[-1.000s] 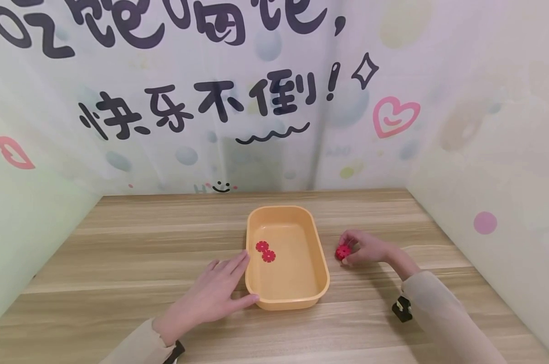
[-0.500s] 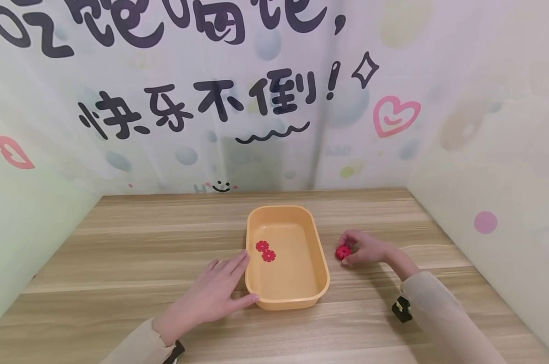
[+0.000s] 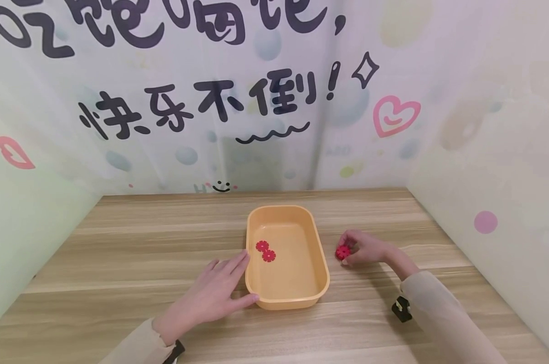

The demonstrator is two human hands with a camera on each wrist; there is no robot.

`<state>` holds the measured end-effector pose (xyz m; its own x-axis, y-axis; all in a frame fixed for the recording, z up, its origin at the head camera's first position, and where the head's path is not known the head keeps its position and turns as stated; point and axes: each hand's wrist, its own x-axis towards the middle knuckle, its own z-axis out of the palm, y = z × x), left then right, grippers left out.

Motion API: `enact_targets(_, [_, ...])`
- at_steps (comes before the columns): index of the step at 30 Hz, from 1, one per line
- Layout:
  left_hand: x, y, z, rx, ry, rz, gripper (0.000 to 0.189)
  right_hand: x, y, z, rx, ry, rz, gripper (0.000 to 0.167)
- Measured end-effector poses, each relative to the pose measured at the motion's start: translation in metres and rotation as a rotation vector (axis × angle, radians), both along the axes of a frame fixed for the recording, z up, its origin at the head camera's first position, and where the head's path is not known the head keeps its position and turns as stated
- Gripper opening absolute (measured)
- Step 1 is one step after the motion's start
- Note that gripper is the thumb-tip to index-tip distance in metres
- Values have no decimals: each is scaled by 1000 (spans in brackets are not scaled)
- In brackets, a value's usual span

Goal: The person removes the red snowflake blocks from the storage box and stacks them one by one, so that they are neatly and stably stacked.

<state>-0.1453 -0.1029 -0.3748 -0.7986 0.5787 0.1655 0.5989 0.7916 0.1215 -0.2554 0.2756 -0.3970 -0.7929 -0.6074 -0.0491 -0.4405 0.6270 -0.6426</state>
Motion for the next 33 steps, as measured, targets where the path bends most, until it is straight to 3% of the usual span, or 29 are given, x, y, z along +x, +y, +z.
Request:
enact_targets(26, [-1, 0, 0, -3, 0, -1, 83, 2, 1, 3, -10, -10, 16, 35])
enact_targets(33, [0, 0, 1, -4, -7, 4, 82, 0, 8, 13, -52, -39, -33, 38])
